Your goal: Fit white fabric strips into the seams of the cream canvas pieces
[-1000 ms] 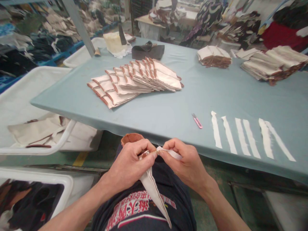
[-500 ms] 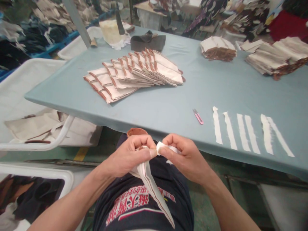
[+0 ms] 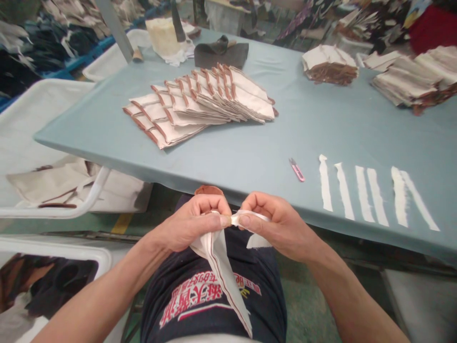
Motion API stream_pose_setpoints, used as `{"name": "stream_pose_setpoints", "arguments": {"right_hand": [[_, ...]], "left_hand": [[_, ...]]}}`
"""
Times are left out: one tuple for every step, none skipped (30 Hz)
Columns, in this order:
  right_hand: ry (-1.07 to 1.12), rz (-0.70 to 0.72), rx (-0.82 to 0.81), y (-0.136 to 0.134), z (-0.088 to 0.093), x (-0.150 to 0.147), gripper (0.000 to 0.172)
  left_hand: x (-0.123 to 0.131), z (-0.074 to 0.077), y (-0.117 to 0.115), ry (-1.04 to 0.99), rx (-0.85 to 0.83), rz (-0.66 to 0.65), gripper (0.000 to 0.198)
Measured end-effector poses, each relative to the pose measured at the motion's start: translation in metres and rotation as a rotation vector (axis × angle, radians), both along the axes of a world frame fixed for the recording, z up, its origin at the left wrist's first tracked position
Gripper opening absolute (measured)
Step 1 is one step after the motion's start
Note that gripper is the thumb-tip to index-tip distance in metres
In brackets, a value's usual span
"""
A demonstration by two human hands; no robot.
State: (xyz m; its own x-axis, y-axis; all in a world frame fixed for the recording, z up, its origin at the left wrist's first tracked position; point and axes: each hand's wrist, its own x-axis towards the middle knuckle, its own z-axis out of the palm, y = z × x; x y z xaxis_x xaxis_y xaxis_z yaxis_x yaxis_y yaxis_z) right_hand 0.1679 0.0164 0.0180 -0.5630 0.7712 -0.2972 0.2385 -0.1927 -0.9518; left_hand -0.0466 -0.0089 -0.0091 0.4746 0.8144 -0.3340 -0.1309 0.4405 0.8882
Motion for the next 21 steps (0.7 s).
{"name": "stream_pose_setpoints", "arguments": {"right_hand": [[-0.009, 0.004, 0.002, 0.0, 0.001, 0.001, 0.034], [-0.027, 0.009, 0.011, 0.0, 0.001, 0.002, 0.033], [-0.054, 0.015, 0.026, 0.0, 0.002, 0.003, 0.031], [-0.089, 0.02, 0.051, -0.001, 0.003, 0.004, 0.029], [-0.13, 0.02, 0.081, -0.002, 0.005, 0.004, 0.027], [-0.169, 0.02, 0.108, -0.003, 0.006, 0.005, 0.025], [-0.2, 0.02, 0.127, -0.004, 0.006, 0.005, 0.024], [-0.223, 0.017, 0.134, -0.004, 0.007, 0.005, 0.024], [-0.241, 0.007, 0.133, -0.004, 0.006, 0.004, 0.024], [-0.258, -0.007, 0.128, -0.004, 0.005, 0.004, 0.024], [-0.274, -0.024, 0.122, -0.004, 0.003, 0.003, 0.023], [-0.285, -0.041, 0.114, -0.003, 0.001, 0.003, 0.024], [-0.289, -0.056, 0.106, -0.002, -0.002, 0.003, 0.024], [-0.288, -0.063, 0.097, -0.001, -0.005, 0.003, 0.025], [-0.282, -0.064, 0.086, 0.0, -0.009, 0.003, 0.027], [-0.276, -0.065, 0.073, 0.0, -0.012, 0.003, 0.028], [-0.274, -0.066, 0.067, 0.0, -0.015, 0.003, 0.03], [-0.281, -0.07, 0.074, -0.001, -0.017, 0.002, 0.03], [-0.296, -0.076, 0.09, -0.002, -0.019, 0.001, 0.03], [-0.309, -0.078, 0.109, -0.003, -0.021, 0.001, 0.03], [-0.315, -0.079, 0.126, -0.004, -0.022, 0.0, 0.029]], "left_hand": [[-0.001, 0.001, 0.001, 0.035, 0.021, -0.013, 0.034], [-0.001, 0.003, 0.003, 0.081, 0.046, -0.033, 0.031], [-0.001, 0.006, 0.004, 0.136, 0.075, -0.057, 0.028], [-0.001, 0.008, 0.006, 0.197, 0.106, -0.08, 0.023], [0.0, 0.011, 0.006, 0.261, 0.137, -0.096, 0.019], [0.001, 0.013, 0.007, 0.321, 0.166, -0.106, 0.016], [0.003, 0.015, 0.007, 0.372, 0.198, -0.106, 0.013], [0.004, 0.016, 0.007, 0.417, 0.238, -0.095, 0.011], [0.007, 0.017, 0.006, 0.46, 0.285, -0.078, 0.009], [0.009, 0.017, 0.006, 0.503, 0.334, -0.055, 0.008], [0.011, 0.016, 0.005, 0.539, 0.377, -0.03, 0.007], [0.012, 0.015, 0.005, 0.566, 0.404, -0.007, 0.008], [0.013, 0.013, 0.004, 0.579, 0.41, 0.011, 0.008], [0.013, 0.011, 0.004, 0.579, 0.397, 0.02, 0.009], [0.013, 0.01, 0.003, 0.57, 0.377, 0.021, 0.01], [0.013, 0.009, 0.002, 0.564, 0.364, 0.019, 0.01], [0.013, 0.007, 0.001, 0.572, 0.365, 0.022, 0.011], [0.012, 0.007, -0.001, 0.597, 0.382, 0.031, 0.011], [0.012, 0.006, -0.002, 0.634, 0.408, 0.046, 0.011], [0.012, 0.006, -0.004, 0.67, 0.43, 0.059, 0.011], [0.011, 0.006, -0.005, 0.692, 0.44, 0.068, 0.011]]}}
